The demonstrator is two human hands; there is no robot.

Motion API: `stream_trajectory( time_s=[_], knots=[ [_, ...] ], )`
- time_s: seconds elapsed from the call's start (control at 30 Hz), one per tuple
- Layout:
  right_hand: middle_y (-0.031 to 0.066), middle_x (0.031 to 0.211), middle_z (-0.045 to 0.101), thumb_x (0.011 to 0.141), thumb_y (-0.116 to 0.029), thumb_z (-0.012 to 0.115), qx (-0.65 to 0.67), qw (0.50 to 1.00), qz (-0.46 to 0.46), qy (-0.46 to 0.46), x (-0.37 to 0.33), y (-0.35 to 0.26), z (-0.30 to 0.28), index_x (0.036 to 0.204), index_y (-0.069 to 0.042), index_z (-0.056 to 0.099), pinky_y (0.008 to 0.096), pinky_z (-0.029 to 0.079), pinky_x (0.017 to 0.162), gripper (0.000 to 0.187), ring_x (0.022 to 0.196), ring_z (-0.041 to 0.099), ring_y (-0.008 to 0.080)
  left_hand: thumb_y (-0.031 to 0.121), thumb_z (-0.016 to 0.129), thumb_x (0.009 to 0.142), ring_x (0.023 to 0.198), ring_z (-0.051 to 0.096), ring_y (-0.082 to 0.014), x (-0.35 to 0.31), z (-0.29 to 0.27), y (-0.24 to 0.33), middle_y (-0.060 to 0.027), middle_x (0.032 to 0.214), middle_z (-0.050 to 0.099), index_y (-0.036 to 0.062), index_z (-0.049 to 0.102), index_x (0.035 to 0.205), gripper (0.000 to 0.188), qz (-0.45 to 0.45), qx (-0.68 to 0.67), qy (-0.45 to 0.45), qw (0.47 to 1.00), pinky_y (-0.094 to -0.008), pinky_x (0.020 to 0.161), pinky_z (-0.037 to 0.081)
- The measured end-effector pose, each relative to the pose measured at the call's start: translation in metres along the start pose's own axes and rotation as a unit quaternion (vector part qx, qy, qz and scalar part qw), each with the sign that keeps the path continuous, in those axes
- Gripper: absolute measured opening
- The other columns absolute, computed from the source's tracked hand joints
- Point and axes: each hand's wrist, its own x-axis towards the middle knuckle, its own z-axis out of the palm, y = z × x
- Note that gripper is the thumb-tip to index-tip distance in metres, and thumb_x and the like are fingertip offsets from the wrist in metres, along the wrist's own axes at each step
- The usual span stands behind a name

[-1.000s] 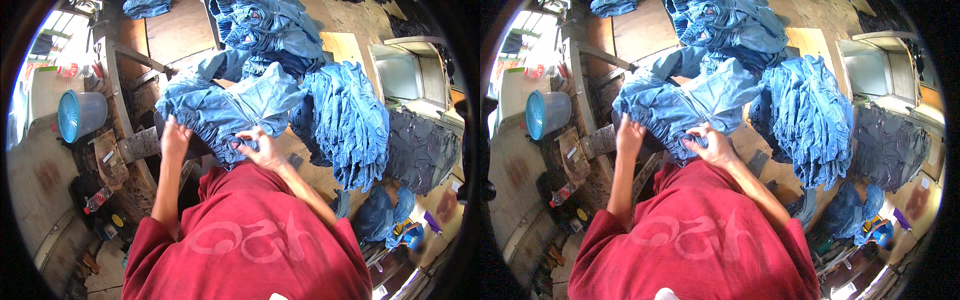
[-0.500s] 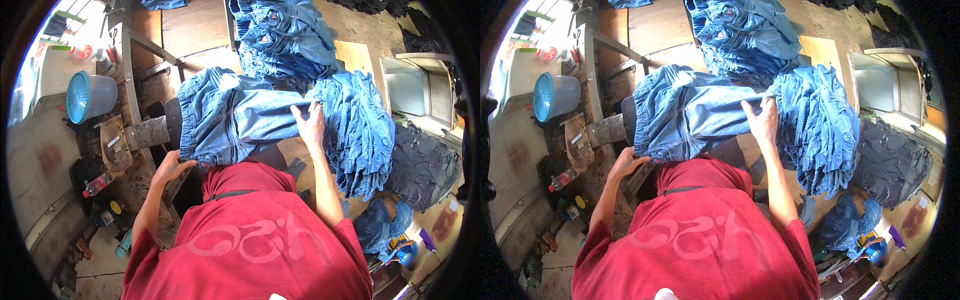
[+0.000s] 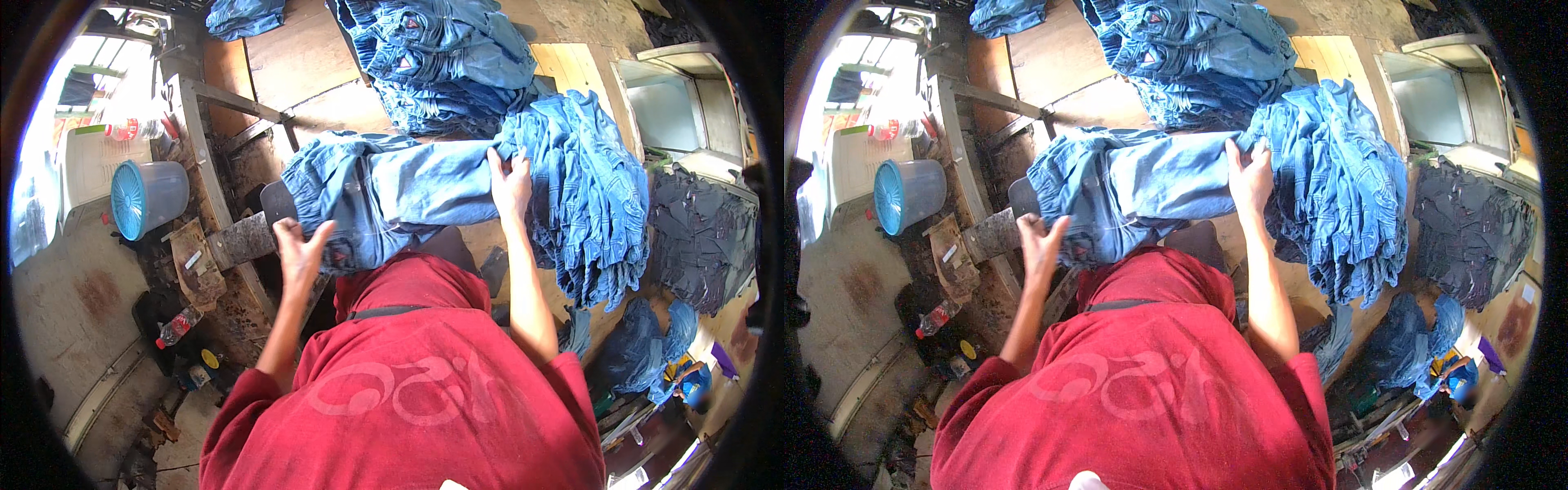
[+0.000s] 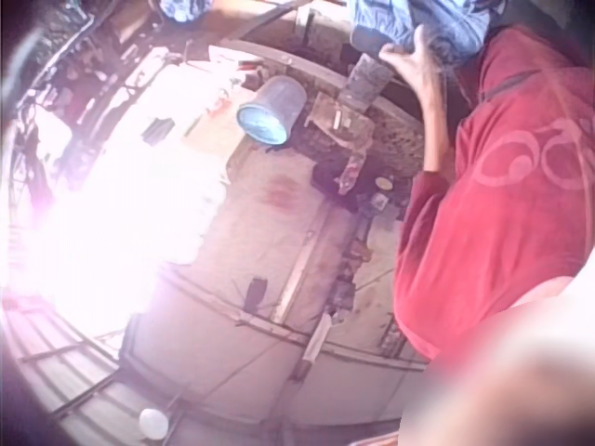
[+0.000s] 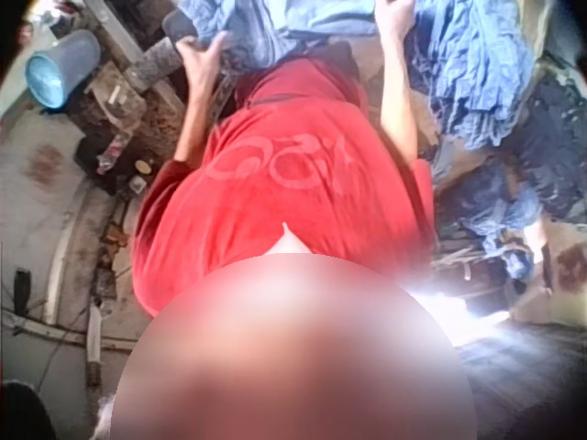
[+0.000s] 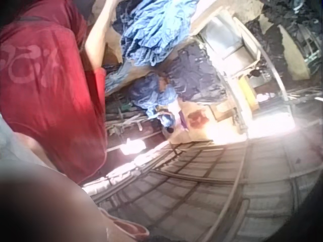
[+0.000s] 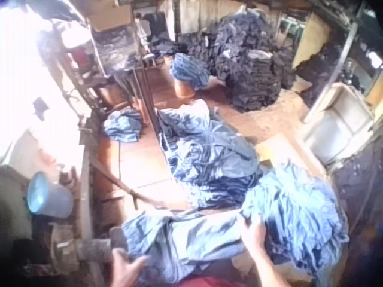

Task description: The person picks up a pair of jeans from a pile, places them on a work table, and uses a small tool to scrape or pick at the fabric surface. They repeat this process on several jeans, moving each one aside after working on it.

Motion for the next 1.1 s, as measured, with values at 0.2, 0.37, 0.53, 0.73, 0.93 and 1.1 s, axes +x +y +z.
stream_trajectory(
  time_s=[0.2,0.37,0.53,0.73,0.93,1.1],
  knots=[
    [0.0207,0.075,0.072,0.103,-0.036,0.070,-0.139,0.974,-0.177,0.021,0.035,-0.020,0.000,0.102,-0.005,0.058,0.0539,0.054,0.057,0.033,0.069,0.072,0.0455,0.007,0.093,0.079,0.074,0.077,-0.0293,-0.036,0.009,-0.014,-0.0231,0.095,0.075,0.0165,0.034,0.151,0.093,-0.010,0.022,-0.115,0.993,-0.0426,0.069,0.063],
    [0.0259,0.089,0.074,0.102,-0.047,0.069,-0.107,0.980,-0.168,-0.009,0.019,-0.019,0.023,0.107,-0.003,0.060,0.0549,0.055,0.067,0.045,0.080,0.074,0.0462,-0.006,0.088,0.074,0.105,0.074,-0.0345,0.005,-0.084,-0.074,-0.0257,0.127,0.067,0.0145,0.037,0.151,0.095,0.064,0.100,-0.067,0.991,-0.0454,0.088,0.061],
    [0.0192,0.085,0.070,0.094,-0.045,0.080,-0.031,0.977,-0.211,0.016,-0.050,-0.009,0.021,0.108,-0.001,0.059,0.0487,0.054,0.071,0.052,0.077,0.070,0.0407,0.024,0.099,0.069,0.147,0.041,-0.0470,0.000,-0.151,-0.052,-0.0277,0.153,0.046,0.0187,0.027,0.164,0.119,0.041,0.325,-0.161,0.931,-0.0569,0.118,0.039],
    [0.0069,0.089,0.066,0.092,-0.021,0.085,0.082,0.988,-0.115,-0.069,-0.088,0.031,-0.006,0.106,0.000,0.058,0.0405,0.052,0.076,0.037,0.077,0.062,0.0229,0.038,0.090,0.082,0.146,0.048,-0.0388,0.079,-0.103,0.032,-0.0193,0.157,0.051,0.0140,0.048,0.158,0.091,0.279,0.156,-0.166,0.933,-0.0510,0.120,0.040],
    [0.0037,0.092,0.066,0.093,-0.007,0.081,0.214,0.974,-0.010,-0.078,-0.088,0.060,0.008,0.102,-0.001,0.061,0.0293,0.051,0.079,0.023,0.081,0.060,0.0123,0.080,0.048,0.097,0.158,0.030,-0.0295,0.185,0.130,0.072,-0.0191,0.169,0.037,0.0074,0.028,0.168,0.104,-0.035,-0.046,-0.574,0.817,-0.0457,0.127,0.026],
    [0.0047,0.094,0.066,0.093,-0.005,0.082,0.205,0.977,-0.027,-0.048,-0.077,0.062,0.011,0.100,-0.001,0.059,0.0271,0.051,0.077,0.024,0.082,0.060,0.0112,0.067,0.064,0.097,0.144,0.051,-0.0272,0.216,0.164,0.064,-0.0152,0.150,0.062,0.0097,0.066,0.146,0.076,0.078,0.188,-0.598,0.775,-0.0371,0.121,0.035]
  ],
)
